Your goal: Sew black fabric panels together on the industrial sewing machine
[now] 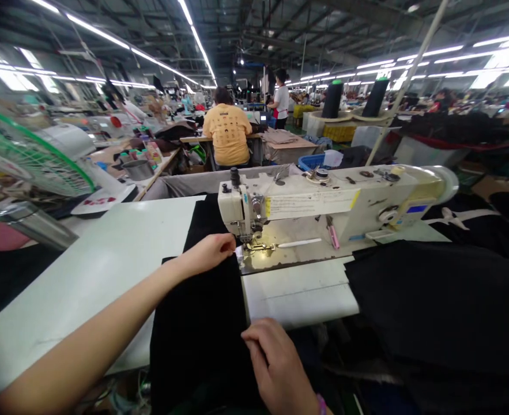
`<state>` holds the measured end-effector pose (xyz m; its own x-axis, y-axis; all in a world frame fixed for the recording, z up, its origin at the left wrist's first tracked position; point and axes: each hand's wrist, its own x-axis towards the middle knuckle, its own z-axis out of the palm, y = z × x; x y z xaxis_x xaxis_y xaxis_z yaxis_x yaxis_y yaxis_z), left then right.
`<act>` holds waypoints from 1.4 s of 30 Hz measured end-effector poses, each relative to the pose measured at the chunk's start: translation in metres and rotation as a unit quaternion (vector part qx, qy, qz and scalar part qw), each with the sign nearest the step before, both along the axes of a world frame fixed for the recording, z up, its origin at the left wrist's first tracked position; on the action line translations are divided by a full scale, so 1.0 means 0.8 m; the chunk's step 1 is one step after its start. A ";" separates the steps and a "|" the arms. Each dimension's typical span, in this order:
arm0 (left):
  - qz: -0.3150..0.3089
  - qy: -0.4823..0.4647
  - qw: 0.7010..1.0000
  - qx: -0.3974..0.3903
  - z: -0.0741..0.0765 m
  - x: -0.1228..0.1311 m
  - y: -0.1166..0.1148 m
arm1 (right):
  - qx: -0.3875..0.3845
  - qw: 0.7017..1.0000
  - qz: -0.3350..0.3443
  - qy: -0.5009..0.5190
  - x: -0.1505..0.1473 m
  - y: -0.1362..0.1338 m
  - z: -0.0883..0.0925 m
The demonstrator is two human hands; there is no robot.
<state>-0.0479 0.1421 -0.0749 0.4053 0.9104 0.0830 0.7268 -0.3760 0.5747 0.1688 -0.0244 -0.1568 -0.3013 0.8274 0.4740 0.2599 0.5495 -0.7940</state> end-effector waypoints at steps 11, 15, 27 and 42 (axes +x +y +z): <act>0.099 -0.105 0.988 0.046 -0.072 -0.004 -0.006 | 0.225 0.954 -0.004 -0.199 0.022 0.021 -0.001; 0.112 -0.101 0.988 0.022 -0.072 0.003 0.023 | 0.251 0.943 -0.037 -0.214 0.013 0.027 -0.006; 0.155 -0.012 0.987 0.048 -0.062 0.017 0.044 | 0.243 0.948 -0.055 -0.197 0.002 0.041 -0.006; -0.216 0.065 0.946 0.232 -0.074 0.007 -0.140 | 0.154 0.968 -0.040 -0.195 0.007 0.068 0.013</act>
